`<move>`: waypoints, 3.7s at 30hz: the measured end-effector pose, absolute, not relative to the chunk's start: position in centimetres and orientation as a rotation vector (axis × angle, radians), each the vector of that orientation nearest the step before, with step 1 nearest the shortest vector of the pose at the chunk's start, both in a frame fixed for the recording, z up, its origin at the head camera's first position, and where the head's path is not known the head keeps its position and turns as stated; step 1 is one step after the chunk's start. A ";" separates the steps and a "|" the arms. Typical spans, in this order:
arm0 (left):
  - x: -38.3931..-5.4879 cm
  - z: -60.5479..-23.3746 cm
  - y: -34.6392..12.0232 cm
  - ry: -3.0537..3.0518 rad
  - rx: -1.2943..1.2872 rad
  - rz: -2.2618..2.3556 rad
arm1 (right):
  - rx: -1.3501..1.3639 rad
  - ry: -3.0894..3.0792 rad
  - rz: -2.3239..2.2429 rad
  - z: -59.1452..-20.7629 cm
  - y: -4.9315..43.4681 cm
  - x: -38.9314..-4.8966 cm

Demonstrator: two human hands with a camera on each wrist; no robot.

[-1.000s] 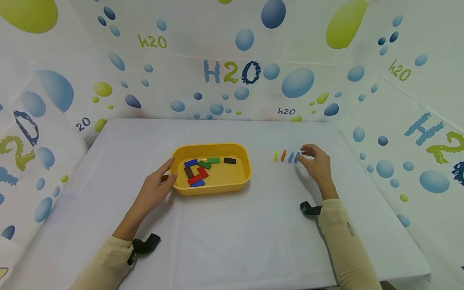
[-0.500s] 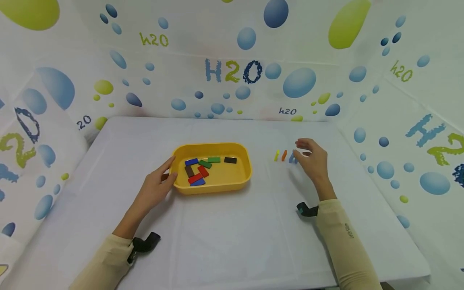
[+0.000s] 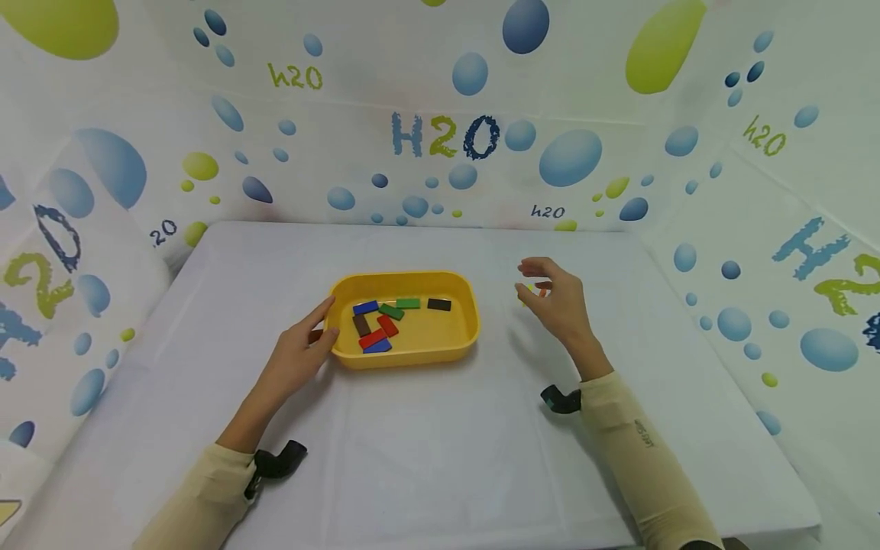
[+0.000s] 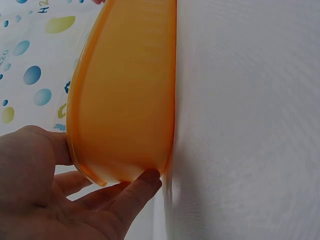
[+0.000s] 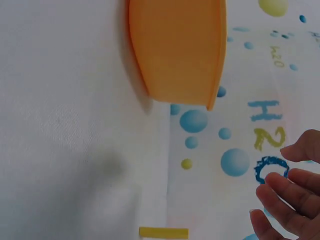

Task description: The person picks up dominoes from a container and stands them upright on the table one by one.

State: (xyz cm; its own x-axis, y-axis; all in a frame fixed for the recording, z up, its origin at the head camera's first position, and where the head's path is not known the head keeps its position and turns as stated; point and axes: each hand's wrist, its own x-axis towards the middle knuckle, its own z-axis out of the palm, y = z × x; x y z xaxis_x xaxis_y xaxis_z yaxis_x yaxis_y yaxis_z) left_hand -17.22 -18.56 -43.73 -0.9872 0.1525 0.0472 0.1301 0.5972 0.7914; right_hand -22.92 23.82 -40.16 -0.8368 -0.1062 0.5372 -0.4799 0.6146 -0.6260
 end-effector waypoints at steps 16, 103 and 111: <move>-17.2 -44.0 -18.5 2.794 0.248 1.385 | 0.629 -2.437 1.153 -39.7 18.4 -23.5; -17.3 -44.2 -18.6 2.809 0.300 1.380 | 0.814 -3.081 0.079 -42.7 9.8 -26.1; -17.3 -44.2 -18.7 2.809 0.304 1.382 | 0.862 -3.010 0.187 -42.6 10.2 -25.9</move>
State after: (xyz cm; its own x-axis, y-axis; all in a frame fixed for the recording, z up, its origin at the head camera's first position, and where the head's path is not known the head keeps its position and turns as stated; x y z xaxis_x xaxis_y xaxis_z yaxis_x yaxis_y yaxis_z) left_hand -17.28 -18.71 -44.24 -0.9813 0.1708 0.0885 0.1743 0.5952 0.7844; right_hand -25.94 10.24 -42.60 -0.8489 -0.5273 0.0370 -0.5278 0.8418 -0.1129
